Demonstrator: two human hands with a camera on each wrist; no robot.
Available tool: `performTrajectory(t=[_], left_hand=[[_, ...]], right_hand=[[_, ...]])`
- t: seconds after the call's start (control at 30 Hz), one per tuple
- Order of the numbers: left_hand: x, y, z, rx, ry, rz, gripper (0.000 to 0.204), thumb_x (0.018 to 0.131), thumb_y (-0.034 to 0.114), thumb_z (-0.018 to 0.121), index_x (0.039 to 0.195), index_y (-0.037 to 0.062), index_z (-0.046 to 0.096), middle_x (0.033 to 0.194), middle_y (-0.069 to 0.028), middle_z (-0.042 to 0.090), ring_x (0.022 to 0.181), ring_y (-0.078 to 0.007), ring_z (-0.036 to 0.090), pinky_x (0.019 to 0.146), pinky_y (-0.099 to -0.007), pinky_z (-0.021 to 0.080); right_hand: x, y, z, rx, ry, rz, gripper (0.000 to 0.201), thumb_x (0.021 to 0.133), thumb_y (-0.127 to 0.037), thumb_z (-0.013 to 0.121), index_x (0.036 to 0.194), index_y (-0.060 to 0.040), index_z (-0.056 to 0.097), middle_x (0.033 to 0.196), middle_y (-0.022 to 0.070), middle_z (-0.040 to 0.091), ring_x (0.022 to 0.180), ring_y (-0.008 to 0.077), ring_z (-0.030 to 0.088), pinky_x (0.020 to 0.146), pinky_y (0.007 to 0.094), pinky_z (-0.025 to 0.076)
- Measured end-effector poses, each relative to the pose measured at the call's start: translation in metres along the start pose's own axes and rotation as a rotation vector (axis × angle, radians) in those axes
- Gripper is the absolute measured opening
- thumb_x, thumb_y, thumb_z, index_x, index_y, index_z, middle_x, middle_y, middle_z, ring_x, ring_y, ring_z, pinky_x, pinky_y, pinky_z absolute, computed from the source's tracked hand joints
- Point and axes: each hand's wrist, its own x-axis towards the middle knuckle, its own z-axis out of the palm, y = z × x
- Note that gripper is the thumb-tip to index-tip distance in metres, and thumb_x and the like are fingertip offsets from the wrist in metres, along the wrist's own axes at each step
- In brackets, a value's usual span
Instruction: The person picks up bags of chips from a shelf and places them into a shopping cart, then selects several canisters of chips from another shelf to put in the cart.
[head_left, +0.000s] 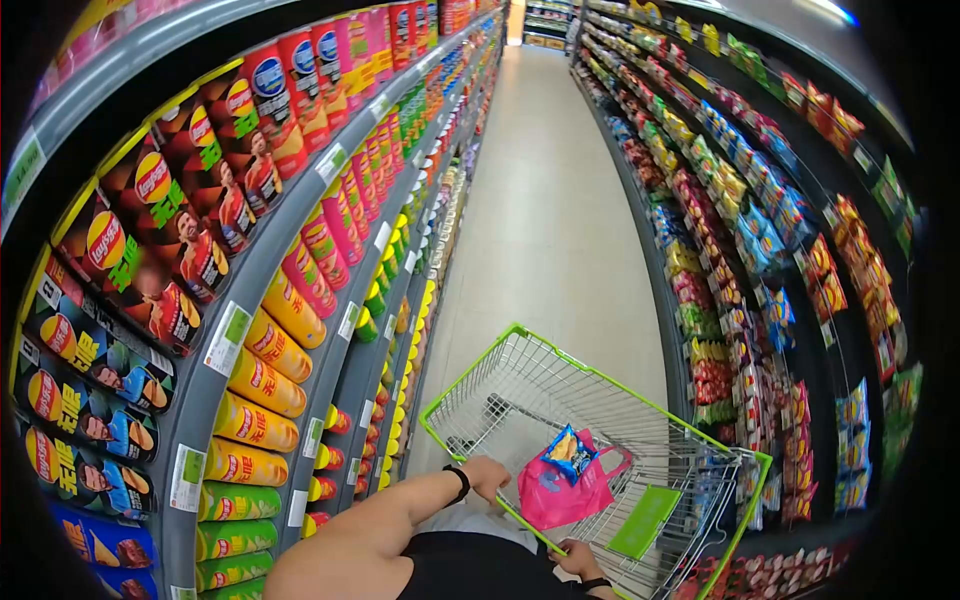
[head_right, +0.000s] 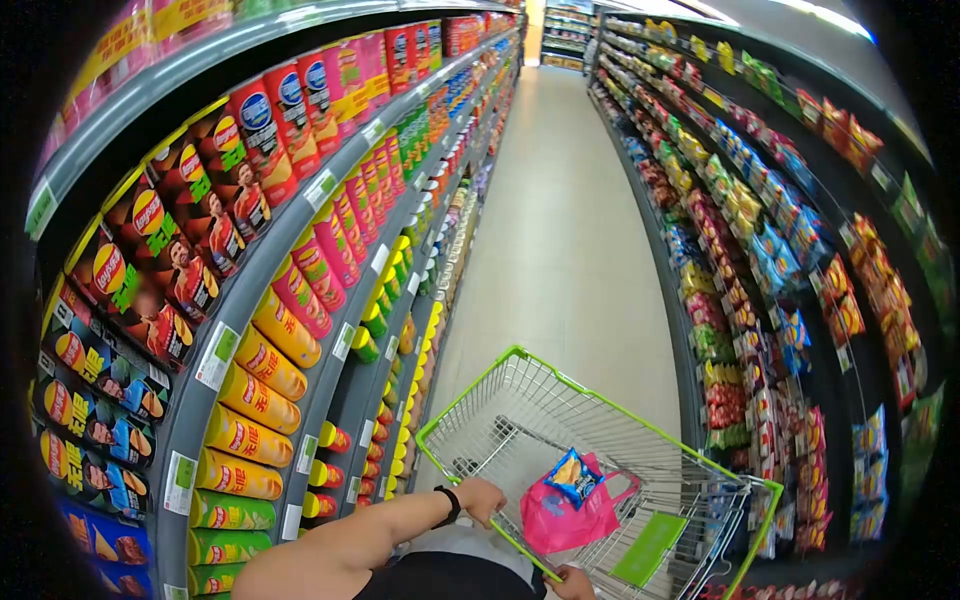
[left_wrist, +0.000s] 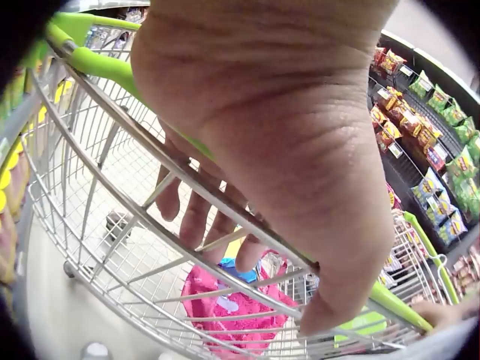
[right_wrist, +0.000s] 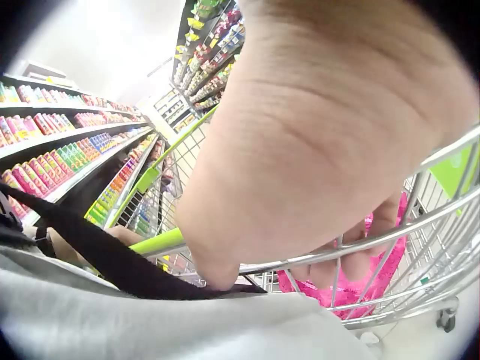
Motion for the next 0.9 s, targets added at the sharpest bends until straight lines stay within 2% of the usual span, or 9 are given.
performTrajectory(t=[0.27, 0.37, 0.53, 0.6, 0.63, 0.73, 0.83, 0.87, 0.9], left_hand=[[0.027, -0.022, -0.01, -0.094, 0.07, -0.09, 0.056, 0.058, 0.048, 0.085, 0.1, 0.0134, 0.07, 0.098, -0.0112, 0.072, 0.093, -0.0331, 0.07, 0.079, -0.0471, 0.055], [0.037, -0.025, -0.018, -0.135, 0.137, -0.146, 0.055, 0.056, 0.047, 0.085, 0.096, 0.0122, 0.07, 0.096, -0.0125, 0.072, 0.091, -0.0338, 0.07, 0.077, -0.0477, 0.055], [0.055, -0.026, -0.025, -0.128, 0.281, -0.22, 0.052, 0.055, 0.046, 0.085, 0.091, 0.0118, 0.07, 0.089, -0.0131, 0.072, 0.086, -0.0356, 0.07, 0.072, -0.0488, 0.055], [0.053, -0.015, -0.042, -0.101, 0.273, -0.33, 0.052, 0.056, 0.044, 0.085, 0.093, 0.0119, 0.069, 0.094, -0.013, 0.07, 0.094, -0.0336, 0.067, 0.078, -0.0471, 0.053], [0.054, -0.009, -0.045, -0.087, 0.267, -0.384, 0.052, 0.056, 0.043, 0.085, 0.094, 0.012, 0.069, 0.097, -0.013, 0.069, 0.098, -0.0326, 0.066, 0.081, -0.0462, 0.052], [0.058, 0.002, -0.017, 0.115, 0.712, -0.355, 0.051, 0.062, 0.035, 0.082, 0.105, 0.0096, 0.066, 0.107, -0.0131, 0.062, 0.113, -0.0303, 0.057, 0.092, -0.0443, 0.046], [0.061, 0.047, 0.004, 0.089, 0.944, -0.563, 0.046, 0.066, 0.031, 0.077, 0.105, 0.0115, 0.063, 0.106, -0.0066, 0.057, 0.114, -0.0253, 0.05, 0.095, -0.041, 0.039], [0.05, 0.048, 0.0, 0.014, 0.85, -0.607, 0.051, 0.071, 0.026, 0.074, 0.117, 0.0099, 0.059, 0.118, -0.0102, 0.056, 0.12, -0.0287, 0.05, 0.099, -0.0434, 0.04], [0.042, 0.066, 0.009, 0.0, 0.968, -0.638, 0.054, 0.072, 0.024, 0.073, 0.122, 0.0093, 0.057, 0.123, -0.0118, 0.054, 0.122, -0.03, 0.049, 0.101, -0.0442, 0.039]], right_hand=[[0.07, 0.007, -0.062, -0.116, -0.052, -0.181, 0.034, 0.074, -0.037, 0.079, 0.089, -0.0057, 0.075, 0.079, 0.0172, 0.072, 0.076, 0.0318, 0.071, 0.071, 0.0379, 0.055], [0.105, 0.018, -0.086, -0.091, -0.156, -0.201, 0.041, 0.076, -0.037, 0.078, 0.098, -0.0035, 0.07, 0.078, 0.0164, 0.07, 0.078, 0.0327, 0.071, 0.071, 0.04, 0.055], [0.141, -0.008, -0.137, 0.011, -0.262, -0.164, 0.028, 0.08, -0.019, 0.078, 0.091, 0.0036, 0.066, 0.073, 0.015, 0.07, 0.074, 0.0239, 0.073, 0.067, 0.0358, 0.056], [0.142, -0.043, -0.161, 0.022, -0.309, -0.135, 0.017, 0.084, -0.006, 0.074, 0.086, 0.0064, 0.063, 0.075, 0.0159, 0.072, 0.073, 0.0221, 0.073, 0.066, 0.0338, 0.057], [0.152, -0.036, -0.167, -0.033, -0.283, -0.215, 0.017, 0.084, -0.006, 0.073, 0.087, 0.0063, 0.062, 0.075, 0.0159, 0.072, 0.072, 0.0221, 0.073, 0.065, 0.0335, 0.057], [0.177, -0.03, -0.177, -0.087, -0.253, -0.41, 0.018, 0.085, -0.009, 0.073, 0.086, 0.0049, 0.062, 0.074, 0.0161, 0.071, 0.064, 0.0216, 0.071, 0.06, 0.0336, 0.056], [0.186, -0.053, -0.196, -0.037, -0.326, -0.282, 0.018, 0.086, -0.012, 0.072, 0.086, 0.0031, 0.062, 0.068, 0.0143, 0.067, 0.06, 0.0208, 0.067, 0.059, 0.0351, 0.054], [0.203, -0.047, -0.191, -0.104, -0.325, -0.381, 0.019, 0.087, -0.014, 0.072, 0.087, 0.0023, 0.062, 0.067, 0.0125, 0.065, 0.064, 0.0199, 0.066, 0.062, 0.0374, 0.052], [0.22, -0.029, -0.186, -0.136, -0.309, -0.433, 0.018, 0.087, -0.014, 0.072, 0.087, 0.0022, 0.062, 0.068, 0.0123, 0.064, 0.066, 0.0202, 0.066, 0.063, 0.0377, 0.052]])
